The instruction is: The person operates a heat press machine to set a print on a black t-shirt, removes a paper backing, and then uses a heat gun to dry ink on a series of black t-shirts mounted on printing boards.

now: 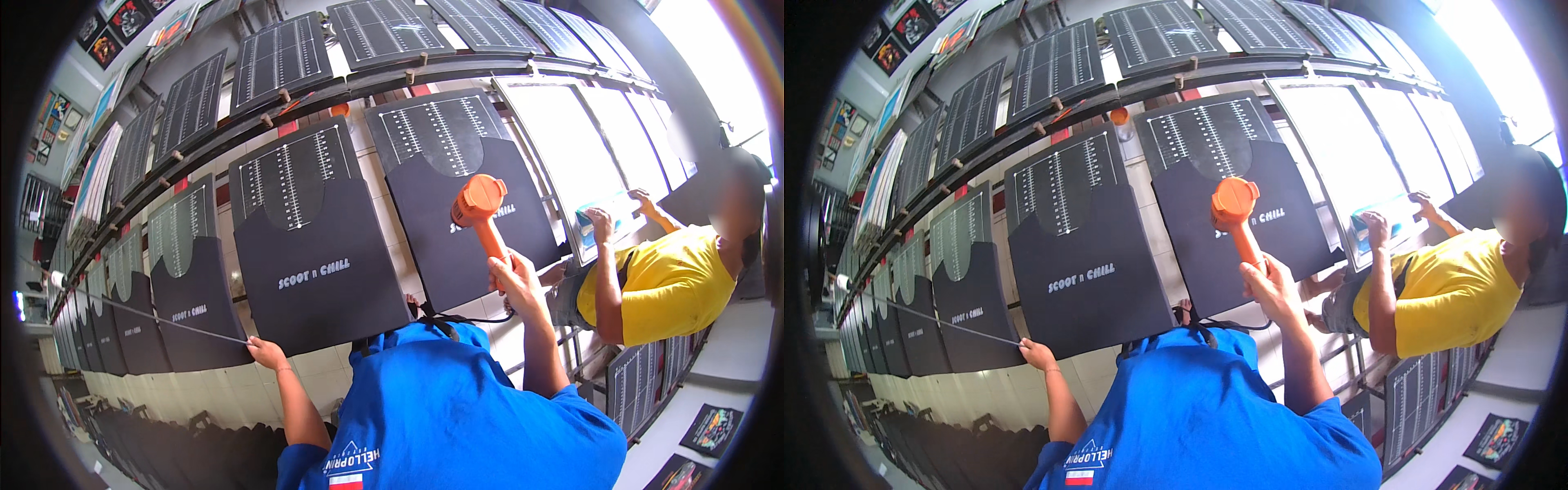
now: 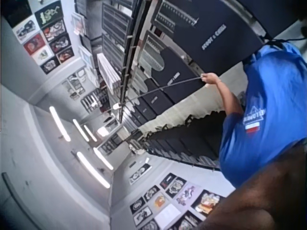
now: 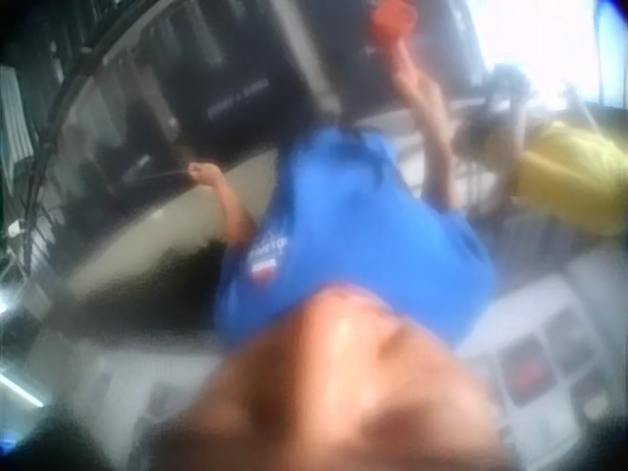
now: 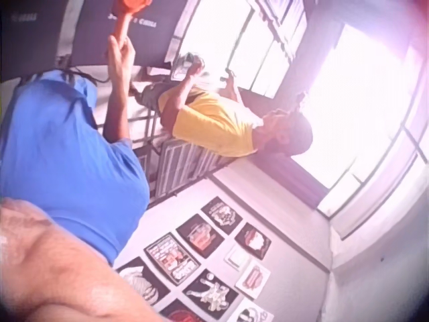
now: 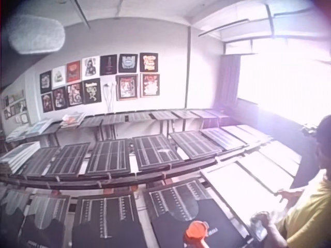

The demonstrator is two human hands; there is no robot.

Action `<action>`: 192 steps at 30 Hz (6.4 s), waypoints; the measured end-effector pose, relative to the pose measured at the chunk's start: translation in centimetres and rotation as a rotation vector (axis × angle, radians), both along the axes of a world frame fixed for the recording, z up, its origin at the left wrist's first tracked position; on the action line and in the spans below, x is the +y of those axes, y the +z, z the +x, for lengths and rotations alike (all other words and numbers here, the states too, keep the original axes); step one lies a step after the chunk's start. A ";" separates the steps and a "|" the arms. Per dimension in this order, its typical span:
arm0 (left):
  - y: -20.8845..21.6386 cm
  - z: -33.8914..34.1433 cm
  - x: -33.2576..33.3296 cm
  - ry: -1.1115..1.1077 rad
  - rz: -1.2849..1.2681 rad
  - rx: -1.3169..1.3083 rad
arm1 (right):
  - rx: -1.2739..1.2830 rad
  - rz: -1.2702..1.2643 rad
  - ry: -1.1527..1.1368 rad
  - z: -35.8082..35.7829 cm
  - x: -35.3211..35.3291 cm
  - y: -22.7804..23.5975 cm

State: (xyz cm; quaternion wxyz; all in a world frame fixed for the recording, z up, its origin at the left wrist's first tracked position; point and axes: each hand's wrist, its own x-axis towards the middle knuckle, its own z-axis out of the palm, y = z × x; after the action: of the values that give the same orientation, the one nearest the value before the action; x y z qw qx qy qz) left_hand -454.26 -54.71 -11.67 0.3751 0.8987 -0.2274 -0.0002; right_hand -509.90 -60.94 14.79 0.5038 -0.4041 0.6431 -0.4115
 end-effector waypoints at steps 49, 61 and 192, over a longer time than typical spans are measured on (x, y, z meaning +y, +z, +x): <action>0.8 -0.3 -0.7 0.129 0.031 0.154 | -0.070 0.049 -0.019 -2.0 0.0 -0.9; 0.7 -0.3 -0.7 0.146 0.012 0.164 | -0.076 0.082 0.013 -1.8 0.0 -0.1; 1.5 -0.8 -0.8 0.156 -0.044 0.221 | -0.087 0.082 -0.038 -2.2 0.6 -0.5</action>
State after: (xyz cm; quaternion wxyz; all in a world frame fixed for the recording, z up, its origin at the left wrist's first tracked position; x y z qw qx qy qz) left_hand -455.11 -55.53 -10.19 0.4161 0.8997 -0.1143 -0.0649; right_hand -512.07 -60.32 14.27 0.5395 -0.3525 0.6446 -0.4113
